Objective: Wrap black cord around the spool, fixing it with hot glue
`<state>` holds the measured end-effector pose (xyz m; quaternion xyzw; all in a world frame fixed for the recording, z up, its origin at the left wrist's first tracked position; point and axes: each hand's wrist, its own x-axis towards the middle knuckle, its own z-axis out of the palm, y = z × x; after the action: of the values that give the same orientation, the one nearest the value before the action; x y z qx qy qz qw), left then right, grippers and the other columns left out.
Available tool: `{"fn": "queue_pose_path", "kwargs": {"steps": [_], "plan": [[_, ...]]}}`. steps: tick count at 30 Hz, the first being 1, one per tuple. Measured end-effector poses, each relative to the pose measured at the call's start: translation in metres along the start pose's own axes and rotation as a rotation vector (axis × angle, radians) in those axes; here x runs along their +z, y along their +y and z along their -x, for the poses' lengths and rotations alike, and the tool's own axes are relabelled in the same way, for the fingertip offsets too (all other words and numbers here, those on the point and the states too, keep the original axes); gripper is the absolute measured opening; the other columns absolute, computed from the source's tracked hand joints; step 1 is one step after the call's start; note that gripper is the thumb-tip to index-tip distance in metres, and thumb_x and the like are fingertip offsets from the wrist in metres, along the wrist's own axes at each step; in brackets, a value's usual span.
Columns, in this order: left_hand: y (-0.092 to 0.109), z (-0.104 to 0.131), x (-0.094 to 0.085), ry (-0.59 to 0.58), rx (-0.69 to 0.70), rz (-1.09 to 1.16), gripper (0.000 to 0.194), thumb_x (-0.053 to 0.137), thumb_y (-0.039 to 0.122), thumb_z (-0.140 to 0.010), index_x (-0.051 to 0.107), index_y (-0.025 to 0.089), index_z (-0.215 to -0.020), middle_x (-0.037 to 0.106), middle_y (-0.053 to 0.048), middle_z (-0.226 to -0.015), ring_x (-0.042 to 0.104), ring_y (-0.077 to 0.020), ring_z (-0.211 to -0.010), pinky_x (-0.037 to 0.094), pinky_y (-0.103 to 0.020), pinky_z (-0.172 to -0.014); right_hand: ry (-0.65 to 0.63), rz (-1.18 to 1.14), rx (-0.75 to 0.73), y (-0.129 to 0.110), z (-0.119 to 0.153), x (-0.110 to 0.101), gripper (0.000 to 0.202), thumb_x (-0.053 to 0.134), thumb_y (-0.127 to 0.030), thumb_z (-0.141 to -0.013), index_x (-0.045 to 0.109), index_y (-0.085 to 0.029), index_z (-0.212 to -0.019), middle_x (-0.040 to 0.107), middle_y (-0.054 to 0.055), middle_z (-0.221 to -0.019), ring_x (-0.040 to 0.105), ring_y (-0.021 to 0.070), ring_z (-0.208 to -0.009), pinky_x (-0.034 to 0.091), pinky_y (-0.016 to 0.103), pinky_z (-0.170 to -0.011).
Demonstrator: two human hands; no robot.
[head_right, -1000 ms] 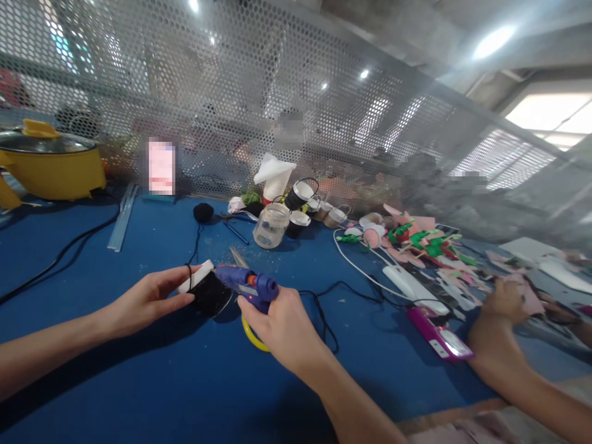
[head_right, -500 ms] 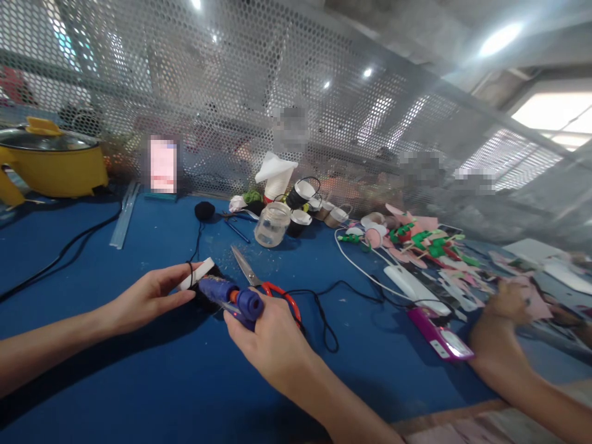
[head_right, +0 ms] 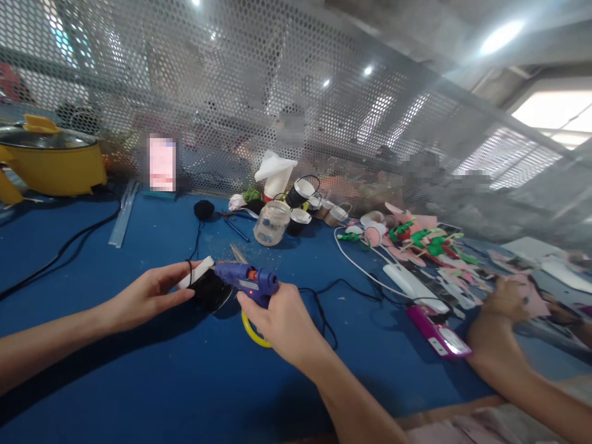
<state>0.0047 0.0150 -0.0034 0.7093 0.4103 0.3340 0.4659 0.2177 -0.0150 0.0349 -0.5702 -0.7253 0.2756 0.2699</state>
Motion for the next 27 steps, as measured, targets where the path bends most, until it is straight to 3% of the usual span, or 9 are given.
{"fn": "queue_pose_path", "kwargs": {"steps": [6, 12, 19, 24, 27], "plan": [[-0.0006, -0.0005, -0.0011, -0.037, -0.004, -0.057, 0.034, 0.048, 0.026, -0.076, 0.052, 0.012, -0.107, 0.059, -0.007, -0.096, 0.051, -0.0193, -0.089, 0.042, -0.027, -0.075, -0.004, -0.084, 0.073, 0.0028, -0.0045, 0.0009, 0.026, 0.049, -0.034, -0.074, 0.053, -0.014, -0.058, 0.044, -0.003, -0.037, 0.042, 0.0085, -0.034, 0.036, 0.019, -0.035], [-0.0011, -0.0014, -0.0007, -0.039, -0.001, -0.033, 0.038, 0.047, 0.025, -0.076, 0.049, 0.012, -0.112, 0.056, -0.008, -0.107, 0.051, -0.0195, -0.092, 0.042, -0.028, -0.079, -0.026, -0.063, -0.007, 0.0008, 0.0002, 0.0018, 0.023, 0.049, -0.031, -0.075, 0.053, -0.015, -0.059, 0.046, -0.003, -0.039, 0.042, 0.0083, -0.034, 0.035, 0.021, -0.036], [0.0002, -0.0021, -0.0001, -0.03, -0.012, -0.034, 0.038, 0.048, 0.025, -0.075, 0.05, 0.011, -0.11, 0.058, -0.008, -0.103, 0.051, -0.0198, -0.094, 0.041, -0.028, -0.079, 0.017, -0.047, -0.001, 0.0001, -0.0007, 0.0008, 0.024, 0.049, -0.03, -0.075, 0.051, -0.016, -0.055, 0.044, -0.003, -0.037, 0.041, 0.0081, -0.033, 0.035, 0.021, -0.036], [-0.0024, -0.0021, -0.0006, -0.02, 0.002, -0.047, 0.035, 0.049, 0.026, -0.075, 0.052, 0.013, -0.107, 0.057, -0.007, -0.105, 0.053, -0.0187, -0.091, 0.043, -0.025, -0.075, -0.093, -0.152, 0.046, 0.0008, -0.0004, -0.0008, 0.023, 0.049, -0.031, -0.074, 0.051, -0.016, -0.056, 0.043, -0.004, -0.037, 0.041, 0.0076, -0.032, 0.035, 0.02, -0.036], [-0.0029, -0.0019, -0.001, -0.024, 0.005, -0.046, 0.034, 0.049, 0.026, -0.075, 0.052, 0.012, -0.106, 0.058, -0.007, -0.103, 0.053, -0.0187, -0.09, 0.043, -0.025, -0.074, -0.075, -0.156, 0.078, 0.0012, -0.0017, 0.0, 0.024, 0.049, -0.033, -0.073, 0.051, -0.016, -0.056, 0.043, -0.004, -0.037, 0.041, 0.0076, -0.032, 0.034, 0.02, -0.034]]}}
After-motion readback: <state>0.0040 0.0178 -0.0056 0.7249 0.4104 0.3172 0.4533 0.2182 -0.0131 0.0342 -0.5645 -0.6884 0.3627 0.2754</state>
